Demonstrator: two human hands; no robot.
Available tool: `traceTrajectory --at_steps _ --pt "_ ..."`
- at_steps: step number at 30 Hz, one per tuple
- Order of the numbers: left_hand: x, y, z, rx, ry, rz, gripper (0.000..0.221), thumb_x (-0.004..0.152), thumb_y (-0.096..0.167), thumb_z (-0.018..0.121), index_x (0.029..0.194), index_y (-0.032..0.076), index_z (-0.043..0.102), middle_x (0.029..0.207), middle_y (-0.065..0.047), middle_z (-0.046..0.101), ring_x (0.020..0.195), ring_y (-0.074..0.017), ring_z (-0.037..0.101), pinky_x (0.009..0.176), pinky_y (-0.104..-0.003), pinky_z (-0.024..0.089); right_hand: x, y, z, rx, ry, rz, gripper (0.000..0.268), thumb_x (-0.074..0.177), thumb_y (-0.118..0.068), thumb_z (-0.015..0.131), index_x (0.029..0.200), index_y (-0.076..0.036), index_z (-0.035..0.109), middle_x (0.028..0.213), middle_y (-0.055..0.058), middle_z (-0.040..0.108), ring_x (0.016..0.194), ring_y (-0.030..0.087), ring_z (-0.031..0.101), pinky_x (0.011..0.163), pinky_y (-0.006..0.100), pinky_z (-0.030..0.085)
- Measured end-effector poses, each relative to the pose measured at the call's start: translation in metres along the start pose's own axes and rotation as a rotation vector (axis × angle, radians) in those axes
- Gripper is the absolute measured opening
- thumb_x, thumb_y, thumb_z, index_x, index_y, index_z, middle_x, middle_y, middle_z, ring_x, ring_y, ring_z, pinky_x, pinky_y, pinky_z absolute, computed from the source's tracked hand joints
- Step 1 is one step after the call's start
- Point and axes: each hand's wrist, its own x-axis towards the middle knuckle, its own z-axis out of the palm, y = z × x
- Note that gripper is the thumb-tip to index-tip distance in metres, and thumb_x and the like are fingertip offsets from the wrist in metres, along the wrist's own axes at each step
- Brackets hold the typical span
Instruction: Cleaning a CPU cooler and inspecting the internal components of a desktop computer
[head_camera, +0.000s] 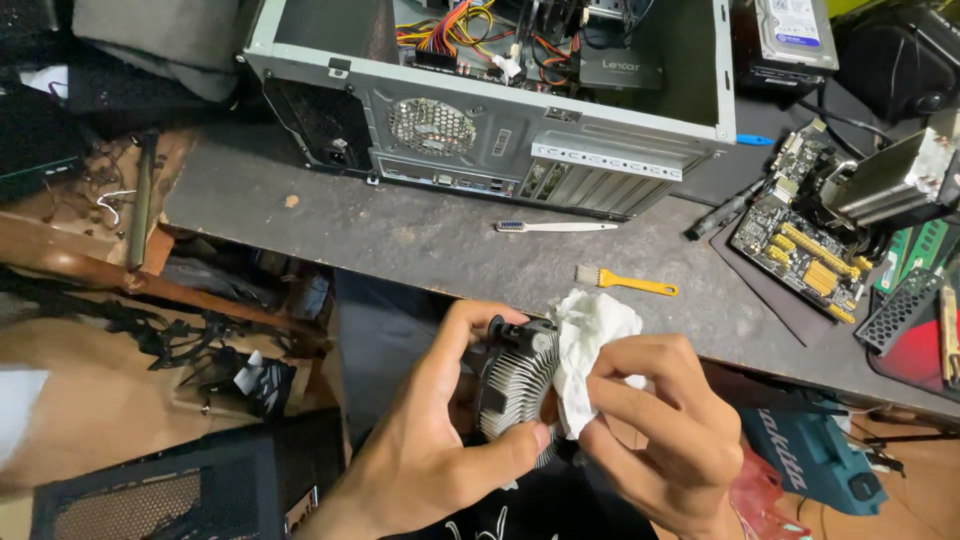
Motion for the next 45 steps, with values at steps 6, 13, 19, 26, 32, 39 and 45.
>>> traceTrajectory --at_steps 6,13,19,26,32,39,45 --pt "-0.001 0.009 0.001 0.023 -0.015 -0.062 0.049 0.061 0.021 0.058 0.106 0.013 0.041 0.091 -0.001 0.057 0.073 -0.0093 0.051 0.071 -0.023 0.041 -0.004 0.003 0.000 -0.009 -0.019 -0.056 0.011 0.074 -0.011 0.051 0.070 -0.002 0.057 0.074 0.012 0.053 0.066 0.023 0.049 0.063 0.031 0.042" --pt "0.000 0.018 -0.001 -0.019 -0.015 -0.108 0.040 0.062 0.018 0.056 0.102 0.012 0.050 0.087 0.001 0.061 0.078 -0.0074 0.056 0.073 -0.021 0.044 -0.002 0.002 0.002 0.069 -0.091 -0.062 0.010 0.075 -0.007 0.049 0.070 -0.003 0.056 0.074 0.011 0.054 0.065 0.023 0.050 0.062 0.031 0.041" --pt "0.002 0.008 -0.002 0.012 0.034 -0.037 0.043 0.062 0.027 0.057 0.102 0.011 0.049 0.091 0.000 0.059 0.084 -0.0101 0.053 0.079 -0.024 0.039 -0.002 0.011 0.002 -0.159 -0.025 -0.054 0.004 0.071 -0.004 0.055 0.068 -0.003 0.056 0.073 0.010 0.054 0.068 0.026 0.045 0.064 0.032 0.041" --pt "0.000 0.007 0.003 -0.141 0.051 -0.220 0.051 0.058 0.022 0.064 0.106 0.013 0.047 0.088 0.000 0.060 0.069 -0.0080 0.057 0.065 -0.020 0.047 -0.016 0.016 0.000 0.272 0.145 0.391 0.009 0.076 -0.006 0.053 0.072 0.002 0.055 0.070 0.010 0.051 0.067 0.018 0.047 0.064 0.026 0.038" --pt "-0.002 0.007 0.007 -0.114 0.104 -0.185 0.050 0.060 0.019 0.063 0.107 0.013 0.047 0.083 -0.001 0.058 0.064 -0.0080 0.054 0.061 -0.020 0.048 -0.010 0.007 0.002 0.143 0.075 0.236 0.009 0.075 -0.008 0.053 0.074 0.000 0.056 0.075 0.011 0.051 0.073 0.021 0.048 0.068 0.028 0.038" --pt "-0.004 0.010 0.009 0.030 0.163 -0.159 0.052 0.058 0.019 0.062 0.108 0.016 0.048 0.084 0.001 0.063 0.063 -0.0076 0.058 0.062 -0.019 0.050 -0.008 0.008 0.009 -0.168 0.084 -0.081 0.012 0.073 -0.012 0.054 0.065 -0.004 0.059 0.071 0.012 0.055 0.068 0.027 0.044 0.066 0.034 0.040" --pt "-0.006 0.004 0.008 -0.125 0.187 -0.044 0.050 0.062 0.019 0.063 0.108 0.010 0.044 0.086 -0.001 0.059 0.065 -0.0074 0.054 0.063 -0.020 0.047 -0.002 0.010 0.001 -0.013 0.010 0.013 0.008 0.072 -0.006 0.053 0.070 -0.002 0.060 0.069 0.008 0.055 0.065 0.022 0.046 0.067 0.028 0.038"
